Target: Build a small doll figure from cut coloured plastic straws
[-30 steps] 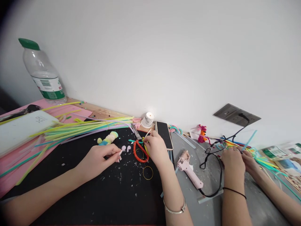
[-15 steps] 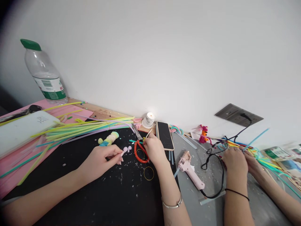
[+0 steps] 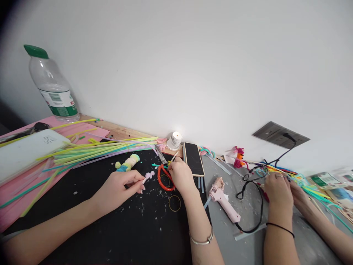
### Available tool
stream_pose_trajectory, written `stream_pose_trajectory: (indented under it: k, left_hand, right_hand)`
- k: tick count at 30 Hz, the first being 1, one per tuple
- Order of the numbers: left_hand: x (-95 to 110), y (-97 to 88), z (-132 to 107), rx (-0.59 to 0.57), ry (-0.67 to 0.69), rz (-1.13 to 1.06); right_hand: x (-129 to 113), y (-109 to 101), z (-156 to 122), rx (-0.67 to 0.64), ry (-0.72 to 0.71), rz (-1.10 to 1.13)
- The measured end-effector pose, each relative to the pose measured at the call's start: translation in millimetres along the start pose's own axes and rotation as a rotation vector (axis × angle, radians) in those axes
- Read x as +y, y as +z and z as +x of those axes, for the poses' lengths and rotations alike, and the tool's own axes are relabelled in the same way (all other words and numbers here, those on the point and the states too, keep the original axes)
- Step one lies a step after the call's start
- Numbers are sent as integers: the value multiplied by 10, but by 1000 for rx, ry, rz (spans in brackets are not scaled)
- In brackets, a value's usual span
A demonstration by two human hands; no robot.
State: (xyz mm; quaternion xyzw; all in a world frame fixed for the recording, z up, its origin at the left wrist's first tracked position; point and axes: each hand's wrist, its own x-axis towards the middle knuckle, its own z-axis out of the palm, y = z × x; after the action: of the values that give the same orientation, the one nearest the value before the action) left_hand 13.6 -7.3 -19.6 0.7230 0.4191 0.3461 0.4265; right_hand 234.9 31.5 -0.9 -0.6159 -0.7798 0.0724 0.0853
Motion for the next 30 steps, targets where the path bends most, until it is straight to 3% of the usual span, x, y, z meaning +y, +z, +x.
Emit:
stream_pose_trajectory:
  k: [9,15,18,30]
  left_hand:
    - [2,42,1,-38,-145,-186]
    - [-15,51,13,-46,-195,-217]
    - [-18,48,7,-49,-205,-218]
    - [-6,37,34,-45,-217,-190]
  right_hand:
    - [91,-9,-58,113,42,367]
    - [-3,-9,-114,-25,19,550]
    - [-53,6,-140,-119,-20,575]
    - [-108,-65,-200,-196,-208,478]
